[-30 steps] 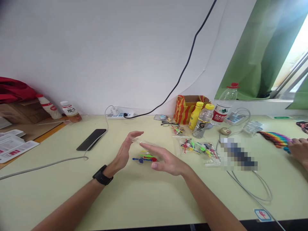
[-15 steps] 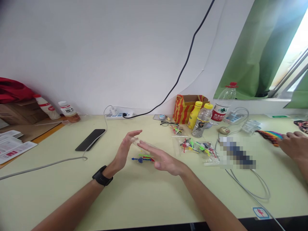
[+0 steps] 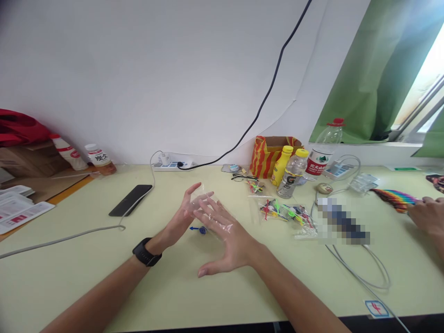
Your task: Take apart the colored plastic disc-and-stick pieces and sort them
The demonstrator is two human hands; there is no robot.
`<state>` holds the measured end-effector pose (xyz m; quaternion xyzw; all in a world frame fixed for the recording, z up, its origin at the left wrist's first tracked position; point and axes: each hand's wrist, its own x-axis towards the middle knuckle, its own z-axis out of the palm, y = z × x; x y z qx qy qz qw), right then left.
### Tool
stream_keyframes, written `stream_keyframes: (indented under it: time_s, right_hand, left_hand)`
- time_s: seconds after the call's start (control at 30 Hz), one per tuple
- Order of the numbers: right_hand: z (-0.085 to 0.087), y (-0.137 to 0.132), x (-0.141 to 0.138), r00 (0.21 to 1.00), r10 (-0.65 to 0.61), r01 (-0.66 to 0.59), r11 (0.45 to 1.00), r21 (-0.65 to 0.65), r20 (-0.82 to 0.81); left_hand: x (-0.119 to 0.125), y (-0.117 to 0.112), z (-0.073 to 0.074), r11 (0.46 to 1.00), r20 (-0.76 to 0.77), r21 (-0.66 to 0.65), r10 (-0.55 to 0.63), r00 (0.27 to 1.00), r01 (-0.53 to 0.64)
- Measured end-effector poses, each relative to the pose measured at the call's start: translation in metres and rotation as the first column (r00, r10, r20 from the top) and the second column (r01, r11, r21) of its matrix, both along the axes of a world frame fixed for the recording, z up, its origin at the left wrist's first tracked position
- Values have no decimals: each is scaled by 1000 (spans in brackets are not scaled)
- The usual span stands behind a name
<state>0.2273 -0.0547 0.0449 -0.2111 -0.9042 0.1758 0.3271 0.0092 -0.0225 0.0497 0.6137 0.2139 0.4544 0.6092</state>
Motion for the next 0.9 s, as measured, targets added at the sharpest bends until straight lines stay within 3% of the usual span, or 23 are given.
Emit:
stream_keyframes:
  time_s: [0.37, 0.9]
  right_hand:
    - [-14, -4, -5, 1000, 1, -1, 997, 72, -7]
    - [-13, -6, -6, 1000, -13, 13, 1000, -6, 25]
  left_hand:
    - [3, -4, -12, 999, -2, -8, -47, 999, 47]
    - [3, -7, -6, 1000, -69, 7, 12, 998, -12]
